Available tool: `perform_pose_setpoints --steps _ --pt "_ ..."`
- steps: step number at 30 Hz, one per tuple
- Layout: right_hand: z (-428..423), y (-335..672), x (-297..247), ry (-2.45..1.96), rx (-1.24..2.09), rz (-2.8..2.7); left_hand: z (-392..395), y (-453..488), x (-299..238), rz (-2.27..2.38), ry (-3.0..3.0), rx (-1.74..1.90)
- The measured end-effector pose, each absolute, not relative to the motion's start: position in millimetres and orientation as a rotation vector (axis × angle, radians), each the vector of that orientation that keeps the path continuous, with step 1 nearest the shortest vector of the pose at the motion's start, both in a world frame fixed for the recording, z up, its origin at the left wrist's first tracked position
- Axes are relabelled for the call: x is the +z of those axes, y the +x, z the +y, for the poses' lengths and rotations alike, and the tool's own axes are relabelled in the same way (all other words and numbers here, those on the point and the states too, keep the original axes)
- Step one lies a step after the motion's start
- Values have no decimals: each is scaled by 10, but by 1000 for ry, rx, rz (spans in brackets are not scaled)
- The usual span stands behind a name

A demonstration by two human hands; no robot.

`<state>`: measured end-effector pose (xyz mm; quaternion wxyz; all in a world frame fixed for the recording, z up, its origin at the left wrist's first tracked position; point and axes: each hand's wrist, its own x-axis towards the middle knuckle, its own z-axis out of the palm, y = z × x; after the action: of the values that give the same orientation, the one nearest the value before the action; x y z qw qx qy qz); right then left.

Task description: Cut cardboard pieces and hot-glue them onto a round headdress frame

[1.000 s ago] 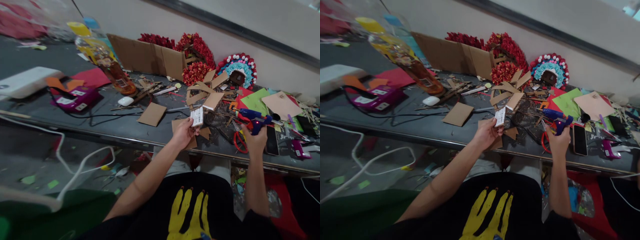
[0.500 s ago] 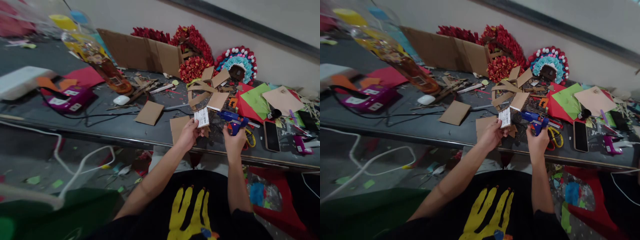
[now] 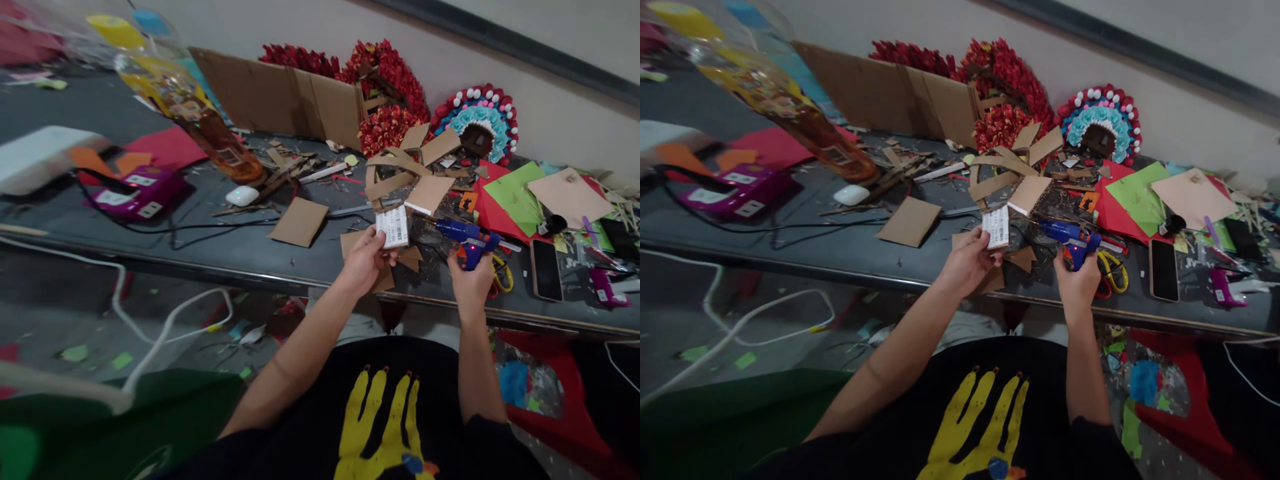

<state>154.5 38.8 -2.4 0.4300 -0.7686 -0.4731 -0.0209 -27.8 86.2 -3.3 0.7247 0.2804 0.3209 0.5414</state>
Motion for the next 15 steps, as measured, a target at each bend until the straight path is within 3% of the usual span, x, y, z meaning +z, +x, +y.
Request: perform_pose_setpoints --steps 15 --pt "614 2498 -116 -2075 3 -1318 882 -798 -200 1092 791 1567"
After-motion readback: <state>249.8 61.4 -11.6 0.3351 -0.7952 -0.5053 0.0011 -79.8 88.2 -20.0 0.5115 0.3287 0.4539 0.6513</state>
